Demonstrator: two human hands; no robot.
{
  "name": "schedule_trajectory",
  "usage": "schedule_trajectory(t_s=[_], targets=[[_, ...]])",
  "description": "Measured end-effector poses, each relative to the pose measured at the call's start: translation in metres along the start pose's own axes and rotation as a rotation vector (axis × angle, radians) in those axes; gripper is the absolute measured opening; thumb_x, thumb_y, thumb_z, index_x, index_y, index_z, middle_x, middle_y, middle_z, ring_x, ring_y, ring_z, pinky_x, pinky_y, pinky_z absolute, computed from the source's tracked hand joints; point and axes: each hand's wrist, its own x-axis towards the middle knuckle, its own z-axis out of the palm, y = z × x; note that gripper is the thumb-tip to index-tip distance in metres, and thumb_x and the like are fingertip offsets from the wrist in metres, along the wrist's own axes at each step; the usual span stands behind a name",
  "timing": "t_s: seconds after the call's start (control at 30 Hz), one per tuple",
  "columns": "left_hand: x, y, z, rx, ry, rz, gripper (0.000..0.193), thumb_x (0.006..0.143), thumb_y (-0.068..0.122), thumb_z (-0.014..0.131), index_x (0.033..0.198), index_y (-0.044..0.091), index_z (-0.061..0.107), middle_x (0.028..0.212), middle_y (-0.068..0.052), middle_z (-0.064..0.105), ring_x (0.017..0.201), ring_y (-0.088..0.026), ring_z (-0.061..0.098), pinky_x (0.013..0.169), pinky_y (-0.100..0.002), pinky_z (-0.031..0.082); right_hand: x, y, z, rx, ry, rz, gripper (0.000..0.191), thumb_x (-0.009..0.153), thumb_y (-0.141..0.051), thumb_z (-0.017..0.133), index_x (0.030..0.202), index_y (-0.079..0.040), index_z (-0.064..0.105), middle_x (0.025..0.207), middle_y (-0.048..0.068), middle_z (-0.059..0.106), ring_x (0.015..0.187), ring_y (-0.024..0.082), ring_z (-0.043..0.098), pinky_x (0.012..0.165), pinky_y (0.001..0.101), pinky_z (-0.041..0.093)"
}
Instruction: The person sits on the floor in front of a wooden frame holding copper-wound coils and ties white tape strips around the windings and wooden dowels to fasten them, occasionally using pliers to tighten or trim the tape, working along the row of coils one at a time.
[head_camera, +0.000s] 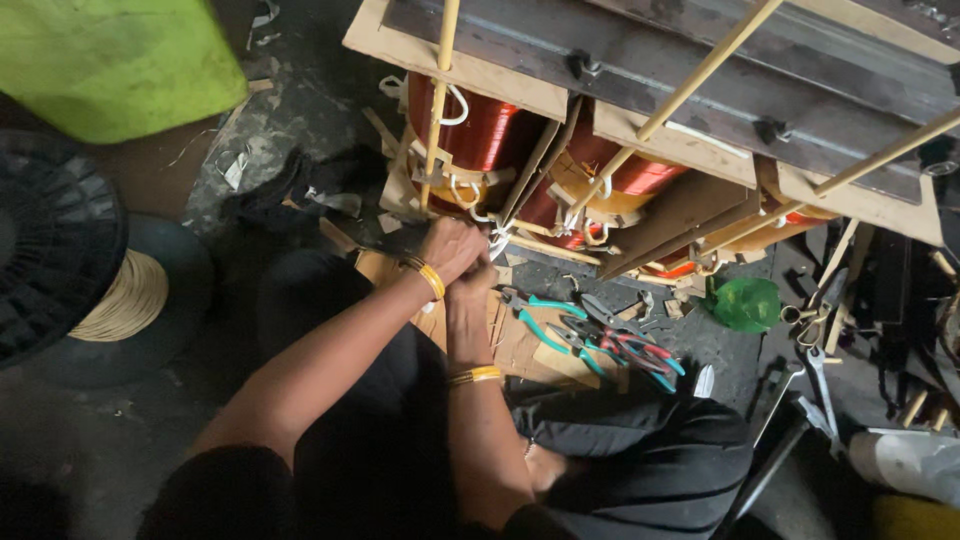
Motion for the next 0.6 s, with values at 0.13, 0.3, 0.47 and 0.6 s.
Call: schedule_trajectory(t_s=[0.13, 0.3, 0.47, 0.6], targets=[[0.005, -0.003, -0.005, -0.239, -0.056, 0.018, 0.022, 0.079, 0.029, 0.067, 0.065, 0.015, 0.077, 0.066, -0.01, 0.074, 0.062, -0.023, 0.073, 0.054, -0.037, 0.054, 0.002, -0.006, -0.002, 0.073, -0.075, 0.018, 0.015, 0.103, -0.022, 0.046, 0.106, -0.01, 0.053, 0.1, 0.006, 0.053, 0.092, 0.023, 0.051, 0.085, 0.0388, 0.042], [0.007, -0.002, -0.012, -0.481, -0.279, -0.097, 0.03, 0.089, 0.018, 0.058, 0.063, 0.013, 0.072, 0.061, -0.004, 0.072, 0.058, -0.018, 0.074, 0.054, -0.035, 0.056, 0.002, -0.013, -0.008, 0.217, -0.389, 0.083, 0.031, 0.109, -0.018, 0.044, 0.078, -0.017, 0.047, 0.065, -0.005, 0.042, 0.056, 0.01, 0.041, 0.056, 0.0242, 0.037], [0.008, 0.0, 0.001, -0.515, -0.258, -0.137, 0.029, 0.089, 0.017, 0.056, 0.066, 0.012, 0.072, 0.064, -0.004, 0.071, 0.059, -0.021, 0.075, 0.055, -0.035, 0.058, 0.002, -0.022, -0.01, -0.092, -0.069, -0.012, 0.039, 0.106, -0.021, 0.046, 0.067, -0.02, 0.044, 0.055, -0.008, 0.037, 0.044, 0.007, 0.035, 0.044, 0.0214, 0.03], [0.004, -0.001, 0.017, 0.003, -0.016, 0.092, 0.021, 0.09, 0.021, 0.058, 0.077, 0.015, 0.074, 0.066, -0.007, 0.071, 0.064, -0.026, 0.072, 0.056, -0.044, 0.049, -0.013, -0.028, -0.017, -0.198, 0.01, 0.075, 0.033, 0.105, -0.022, 0.048, 0.072, -0.019, 0.049, 0.058, -0.007, 0.041, 0.046, 0.007, 0.036, 0.045, 0.0229, 0.029]])
